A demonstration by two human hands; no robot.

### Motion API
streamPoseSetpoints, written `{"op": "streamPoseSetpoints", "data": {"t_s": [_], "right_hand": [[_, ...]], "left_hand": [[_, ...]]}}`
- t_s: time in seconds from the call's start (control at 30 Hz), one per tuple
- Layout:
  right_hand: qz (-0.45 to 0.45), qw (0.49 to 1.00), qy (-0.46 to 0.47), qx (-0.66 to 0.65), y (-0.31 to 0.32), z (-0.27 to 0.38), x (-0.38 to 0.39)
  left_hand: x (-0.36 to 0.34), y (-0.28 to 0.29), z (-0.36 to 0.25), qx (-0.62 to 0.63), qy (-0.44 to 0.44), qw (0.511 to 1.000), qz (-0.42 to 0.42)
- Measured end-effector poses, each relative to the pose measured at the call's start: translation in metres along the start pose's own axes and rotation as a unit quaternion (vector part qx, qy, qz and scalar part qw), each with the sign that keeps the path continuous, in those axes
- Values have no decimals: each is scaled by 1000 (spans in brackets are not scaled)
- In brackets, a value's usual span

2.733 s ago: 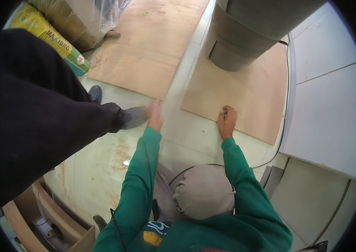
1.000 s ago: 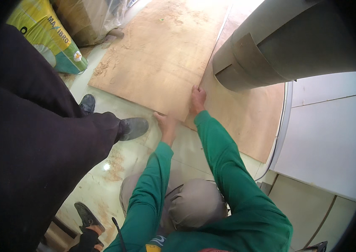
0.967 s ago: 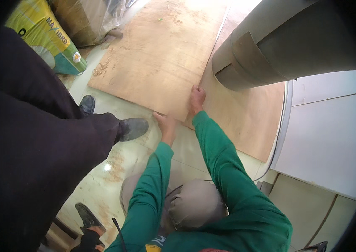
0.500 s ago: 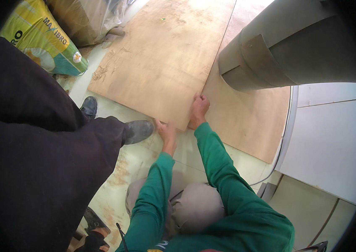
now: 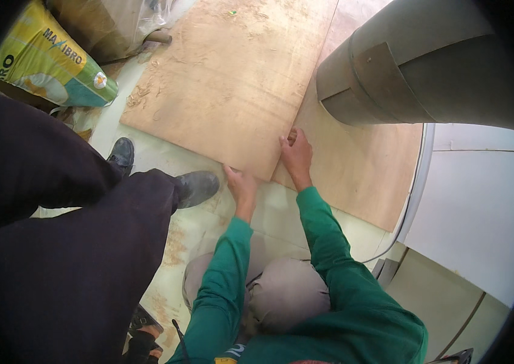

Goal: The person moves around a room under renovation, handling power strips and cables, then sits on the floor to position and align large flooring panels with another person. They lift and place a large curved panel into a wall cavity.

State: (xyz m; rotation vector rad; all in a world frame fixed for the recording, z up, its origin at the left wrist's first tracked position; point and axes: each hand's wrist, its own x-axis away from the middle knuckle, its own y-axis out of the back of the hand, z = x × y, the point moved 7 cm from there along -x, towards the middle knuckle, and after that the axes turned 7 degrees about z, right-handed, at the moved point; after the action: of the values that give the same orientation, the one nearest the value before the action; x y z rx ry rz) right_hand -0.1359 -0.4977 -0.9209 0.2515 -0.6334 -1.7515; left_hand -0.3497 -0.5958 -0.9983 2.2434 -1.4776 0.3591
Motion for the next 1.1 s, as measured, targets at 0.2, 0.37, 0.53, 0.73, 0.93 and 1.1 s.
{"op": "streamPoseSetpoints", "data": {"t_s": [0.2, 0.37, 0.53, 0.73, 0.93, 1.1], "right_hand": [[-1, 957, 188, 222, 39, 59, -5], [31, 888, 295, 351, 2, 25, -16], [124, 849, 245, 451, -16, 30, -26], [-15, 888, 234, 396, 8, 88, -106], [95, 954, 29, 283, 55, 94, -113], [178, 949, 243, 92, 81, 73, 59]], "left_hand": [[3, 15, -39, -388, -46, 919, -48], [-22, 14, -8, -261, 30, 965, 7], [-20, 18, -6, -219, 43, 975, 4], [-16, 15, -12, -194, 45, 980, 18], [-10, 16, -17, -231, 43, 972, 17], [6, 43, -9, -203, -24, 979, 18]]}}
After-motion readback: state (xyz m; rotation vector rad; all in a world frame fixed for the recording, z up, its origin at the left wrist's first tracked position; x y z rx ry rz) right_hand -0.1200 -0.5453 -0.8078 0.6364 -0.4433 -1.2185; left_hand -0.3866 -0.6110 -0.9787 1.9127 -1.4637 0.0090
